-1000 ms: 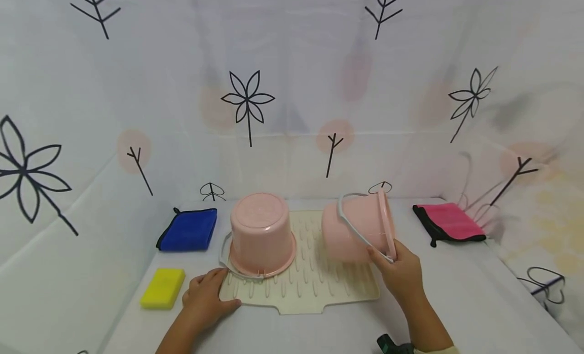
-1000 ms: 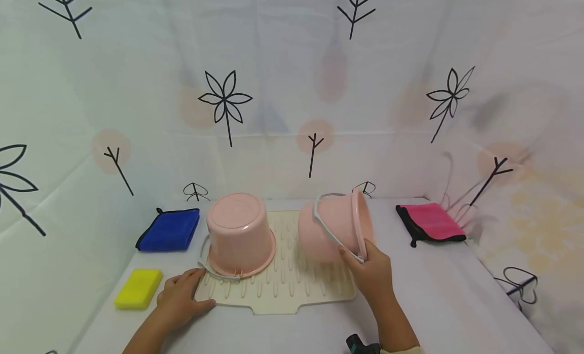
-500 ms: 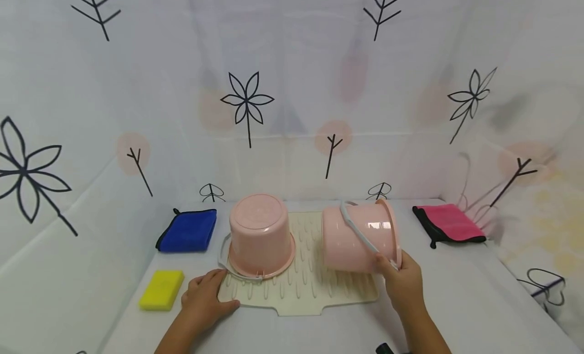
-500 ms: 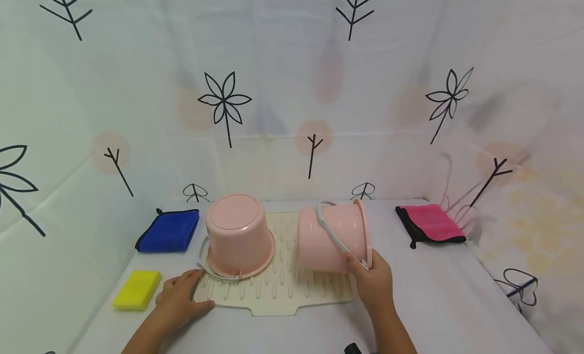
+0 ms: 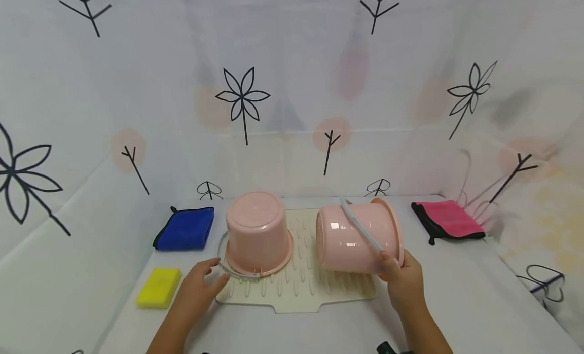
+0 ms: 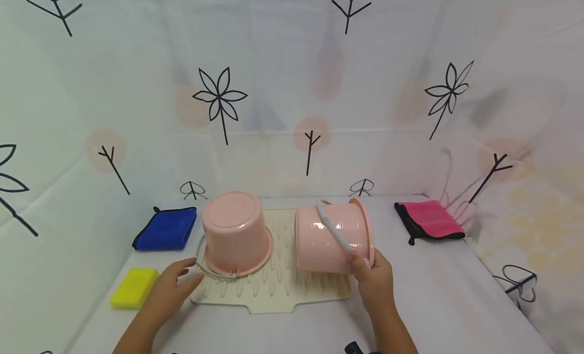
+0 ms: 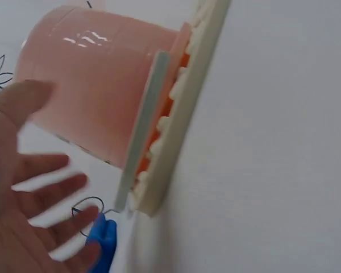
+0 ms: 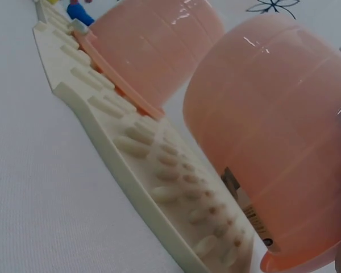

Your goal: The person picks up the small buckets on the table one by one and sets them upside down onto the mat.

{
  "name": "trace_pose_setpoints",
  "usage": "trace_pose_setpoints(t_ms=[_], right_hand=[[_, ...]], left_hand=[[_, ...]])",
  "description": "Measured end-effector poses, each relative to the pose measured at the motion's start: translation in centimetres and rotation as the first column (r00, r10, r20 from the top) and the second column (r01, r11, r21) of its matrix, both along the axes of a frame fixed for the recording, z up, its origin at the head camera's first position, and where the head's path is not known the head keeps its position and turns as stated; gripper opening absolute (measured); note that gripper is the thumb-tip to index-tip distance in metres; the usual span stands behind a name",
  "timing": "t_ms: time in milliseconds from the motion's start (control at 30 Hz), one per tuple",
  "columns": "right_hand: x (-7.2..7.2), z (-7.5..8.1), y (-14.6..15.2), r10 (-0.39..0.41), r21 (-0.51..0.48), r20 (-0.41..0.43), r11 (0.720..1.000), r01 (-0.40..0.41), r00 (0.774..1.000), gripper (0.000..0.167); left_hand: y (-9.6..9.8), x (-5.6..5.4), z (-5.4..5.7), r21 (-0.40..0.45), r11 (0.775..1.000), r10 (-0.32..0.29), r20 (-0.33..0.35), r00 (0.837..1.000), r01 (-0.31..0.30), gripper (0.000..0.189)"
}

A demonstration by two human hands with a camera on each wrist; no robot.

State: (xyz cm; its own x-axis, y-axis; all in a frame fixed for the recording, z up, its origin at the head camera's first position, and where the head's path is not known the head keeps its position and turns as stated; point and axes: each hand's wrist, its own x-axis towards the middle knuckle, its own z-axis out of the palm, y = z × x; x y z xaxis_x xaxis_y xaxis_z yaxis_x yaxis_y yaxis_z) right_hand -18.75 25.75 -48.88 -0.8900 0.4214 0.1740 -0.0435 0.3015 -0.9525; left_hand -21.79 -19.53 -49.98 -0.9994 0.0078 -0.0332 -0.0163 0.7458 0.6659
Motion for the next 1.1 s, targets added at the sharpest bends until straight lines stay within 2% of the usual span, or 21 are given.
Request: trace_pose_setpoints(t_ms=[100, 167, 233, 333, 400, 533, 667, 733, 800, 1000, 1100], right_hand=[[-0.1, 0.0, 0.0, 0.004, -0.020, 0.004, 1.000, -0.004, 1.000, 0.061], [-0.1, 0.0, -0.1, 0.009, -0.032, -0.005, 0.999, -0.009, 1.000, 0.059], [-0.2, 0.1, -0.1, 0.012, -0.049, -0.018, 0.999, -0.013, 1.000, 0.057], [-0.3, 0.0, -0.2, 0.018, -0.064, -0.036, 0.998, -0.020, 0.999, 0.053], [-0.2, 0.0, -0.2, 0.024, -0.063, -0.033, 0.998, -0.026, 0.999, 0.051], [0.0, -0.1, -0.2, 0.035, -0.042, -0.003, 0.999, -0.035, 0.999, 0.050], [0.0, 0.0, -0.2, 0.037, -0.017, 0.058, 0.999, -0.036, 0.998, 0.056], [0.0, 0.1, -0.1, 0.038, -0.022, 0.086, 0.999, -0.036, 0.996, 0.060], [0.1, 0.1, -0.1, 0.038, -0.031, 0.097, 0.999, -0.036, 0.995, 0.061], [0.1, 0.3, -0.2, 0.041, -0.081, 0.066, 0.996, -0.035, 0.997, 0.056], [0.2, 0.3, 0.1, 0.038, -0.107, 0.027, 0.994, -0.035, 0.999, 0.055]], left_hand=[[0.7, 0.8, 1.5, 0.163, 0.987, 0.012, -0.151, 0.988, 0.013, 0.043], [1.6, 1.3, 2.3, 0.239, 0.968, -0.021, -0.226, 0.974, 0.077, 0.034], [3.0, 1.6, 3.1, 0.301, 0.938, -0.090, -0.264, 0.960, 0.170, 0.030], [5.2, 1.6, 3.9, 0.372, 0.873, -0.222, -0.270, 0.937, 0.314, 0.031], [6.8, 1.3, 4.3, 0.391, 0.838, -0.299, -0.253, 0.920, 0.380, 0.034], [9.6, 0.3, 4.6, 0.402, 0.796, -0.397, -0.217, 0.892, 0.452, 0.046], [12.1, -1.1, 4.3, 0.416, 0.759, -0.453, -0.217, 0.865, 0.502, 0.056], [13.1, -1.7, 4.0, 0.412, 0.754, -0.463, -0.218, 0.859, 0.511, 0.061], [14.1, -2.2, 3.7, 0.410, 0.759, -0.469, -0.193, 0.862, 0.505, 0.069], [16.0, -3.1, 3.5, 0.353, 0.810, -0.459, -0.115, 0.881, 0.468, 0.101], [16.8, -3.8, 3.4, 0.326, 0.826, -0.457, -0.089, 0.885, 0.460, 0.118]])
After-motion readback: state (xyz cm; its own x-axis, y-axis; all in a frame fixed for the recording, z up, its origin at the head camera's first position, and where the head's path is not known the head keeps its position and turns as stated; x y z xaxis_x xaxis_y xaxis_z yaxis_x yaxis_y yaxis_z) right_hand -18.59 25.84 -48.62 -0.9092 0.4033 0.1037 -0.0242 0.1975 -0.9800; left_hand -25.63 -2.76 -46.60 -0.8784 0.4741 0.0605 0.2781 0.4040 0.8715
